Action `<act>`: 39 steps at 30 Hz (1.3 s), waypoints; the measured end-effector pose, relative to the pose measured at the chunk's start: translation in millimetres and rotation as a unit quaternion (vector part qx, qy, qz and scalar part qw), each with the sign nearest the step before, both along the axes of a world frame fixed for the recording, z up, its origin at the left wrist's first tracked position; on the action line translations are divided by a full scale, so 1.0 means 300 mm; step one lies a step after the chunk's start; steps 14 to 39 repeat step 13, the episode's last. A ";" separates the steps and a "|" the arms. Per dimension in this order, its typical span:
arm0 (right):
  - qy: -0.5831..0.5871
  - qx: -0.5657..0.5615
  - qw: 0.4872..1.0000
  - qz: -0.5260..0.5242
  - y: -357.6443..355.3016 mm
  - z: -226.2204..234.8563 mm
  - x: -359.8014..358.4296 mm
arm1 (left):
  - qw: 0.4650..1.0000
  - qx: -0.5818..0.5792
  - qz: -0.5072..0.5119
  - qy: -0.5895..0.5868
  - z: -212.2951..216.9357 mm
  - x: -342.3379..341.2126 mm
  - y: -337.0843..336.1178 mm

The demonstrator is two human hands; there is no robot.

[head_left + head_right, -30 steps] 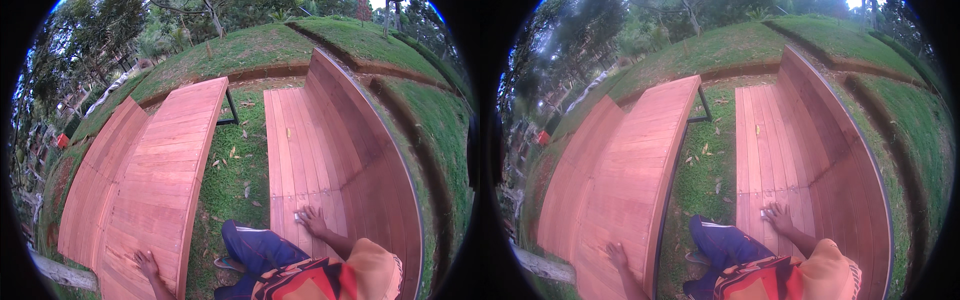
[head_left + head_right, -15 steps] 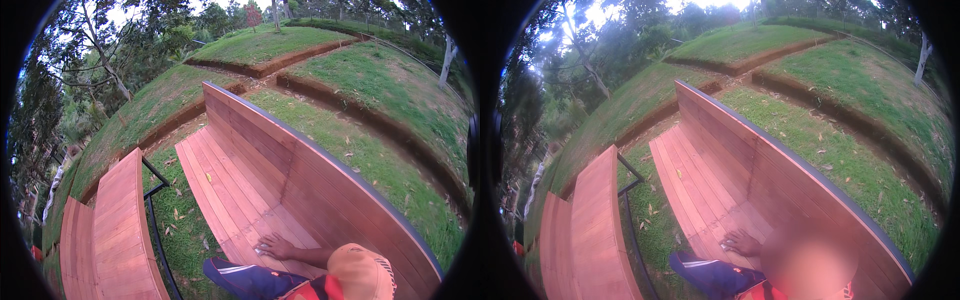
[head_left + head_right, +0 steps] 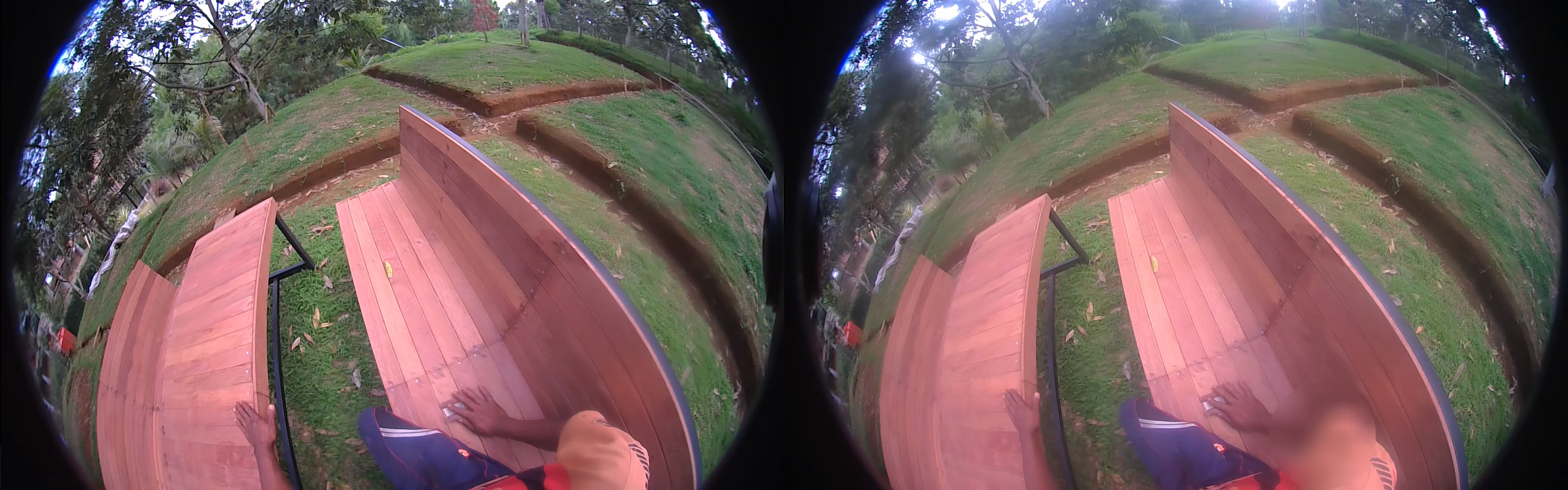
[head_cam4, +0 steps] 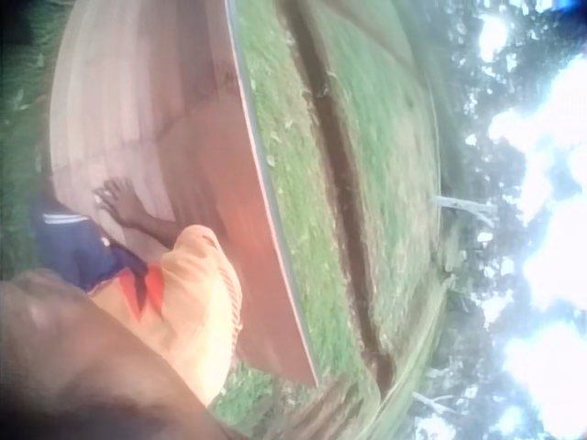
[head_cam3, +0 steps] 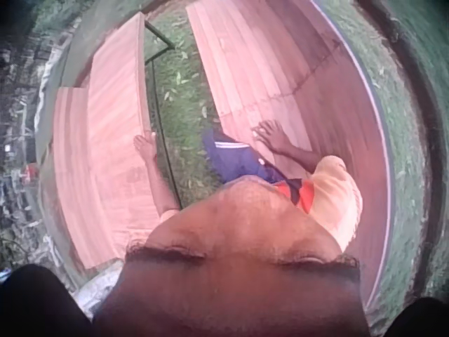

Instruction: The person walks toward a wooden picnic table and bench set in a grassy area. They use a sanding block to smooth the surfaces of the benches and the table, moving around the furniture to reach different sections.

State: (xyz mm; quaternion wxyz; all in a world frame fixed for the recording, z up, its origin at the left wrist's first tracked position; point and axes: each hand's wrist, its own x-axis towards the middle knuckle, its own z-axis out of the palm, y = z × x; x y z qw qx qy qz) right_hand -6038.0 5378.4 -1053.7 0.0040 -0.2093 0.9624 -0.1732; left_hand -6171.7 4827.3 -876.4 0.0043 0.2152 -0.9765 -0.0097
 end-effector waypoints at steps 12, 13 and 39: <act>-0.020 0.003 1.000 0.019 0.018 0.003 -0.018 | 0.986 -0.070 -0.146 0.048 -0.129 -0.317 -0.100; -0.027 -0.012 0.999 0.020 0.017 -0.006 -0.022 | 0.983 -0.076 -0.155 0.056 -0.140 -0.339 -0.121; -0.027 -0.012 0.999 0.020 0.017 -0.006 -0.022 | 0.983 -0.076 -0.155 0.056 -0.140 -0.339 -0.121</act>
